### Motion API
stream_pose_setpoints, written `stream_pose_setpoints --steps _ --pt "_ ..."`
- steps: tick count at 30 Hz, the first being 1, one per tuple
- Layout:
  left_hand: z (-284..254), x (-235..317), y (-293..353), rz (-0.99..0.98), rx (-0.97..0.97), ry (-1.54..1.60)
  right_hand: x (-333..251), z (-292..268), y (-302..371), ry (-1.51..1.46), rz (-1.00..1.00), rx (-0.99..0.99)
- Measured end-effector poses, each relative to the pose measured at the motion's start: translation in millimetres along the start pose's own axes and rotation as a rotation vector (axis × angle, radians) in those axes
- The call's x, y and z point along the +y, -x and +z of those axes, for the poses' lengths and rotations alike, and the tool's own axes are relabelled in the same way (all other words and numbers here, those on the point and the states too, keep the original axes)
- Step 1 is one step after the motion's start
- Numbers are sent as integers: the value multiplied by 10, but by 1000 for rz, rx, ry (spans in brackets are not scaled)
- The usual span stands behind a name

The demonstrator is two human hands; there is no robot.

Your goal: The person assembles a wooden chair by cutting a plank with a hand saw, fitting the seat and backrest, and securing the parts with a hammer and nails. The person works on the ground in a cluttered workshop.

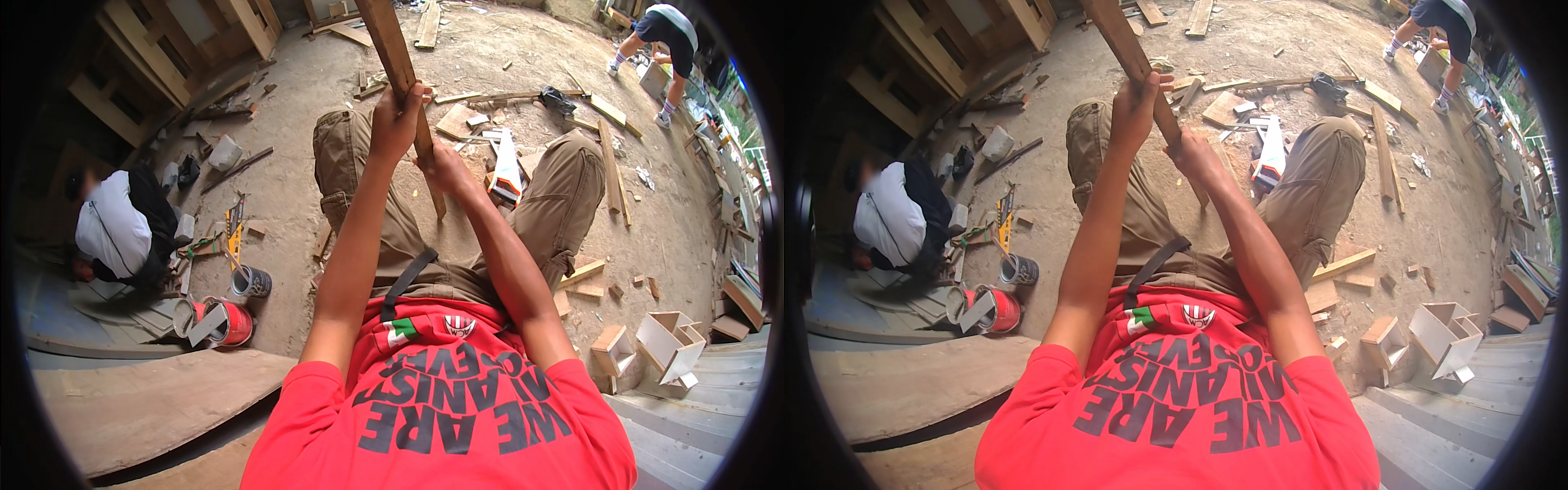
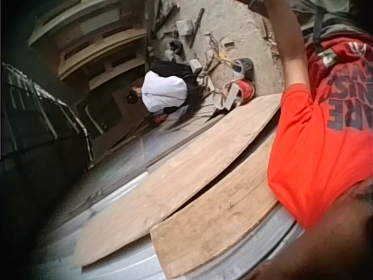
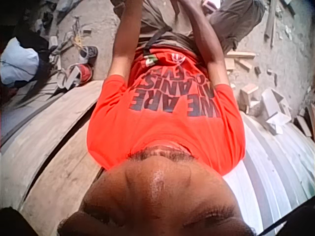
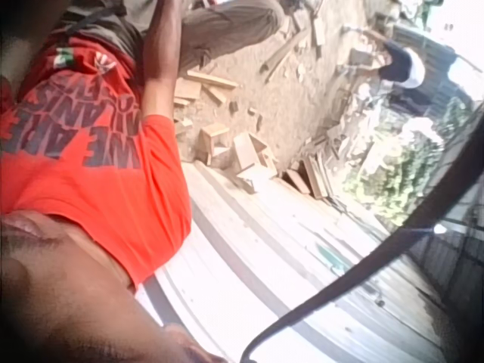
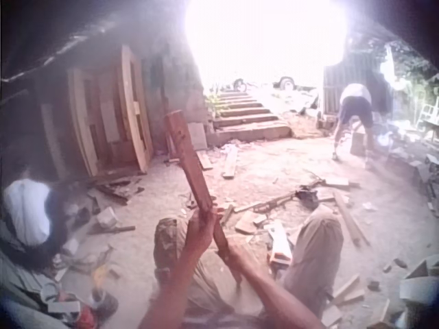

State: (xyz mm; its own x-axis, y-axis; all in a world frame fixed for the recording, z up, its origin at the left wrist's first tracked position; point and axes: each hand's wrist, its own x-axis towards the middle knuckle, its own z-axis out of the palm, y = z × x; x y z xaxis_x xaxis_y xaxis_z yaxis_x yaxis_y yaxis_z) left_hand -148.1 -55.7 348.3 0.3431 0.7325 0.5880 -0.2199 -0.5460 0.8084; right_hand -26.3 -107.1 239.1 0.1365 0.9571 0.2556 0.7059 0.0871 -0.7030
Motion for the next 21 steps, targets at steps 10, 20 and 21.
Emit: stream_pose_setpoints --steps 10,20,21 --pt "11 8 -6 12 7 47 51 -14 24 25 -8 73" --pt "49 486 -67 142 55 129 -82 -115 115 1 13 34" --pt "37 498 -74 138 50 122 -90 -120 118 -3 15 29"
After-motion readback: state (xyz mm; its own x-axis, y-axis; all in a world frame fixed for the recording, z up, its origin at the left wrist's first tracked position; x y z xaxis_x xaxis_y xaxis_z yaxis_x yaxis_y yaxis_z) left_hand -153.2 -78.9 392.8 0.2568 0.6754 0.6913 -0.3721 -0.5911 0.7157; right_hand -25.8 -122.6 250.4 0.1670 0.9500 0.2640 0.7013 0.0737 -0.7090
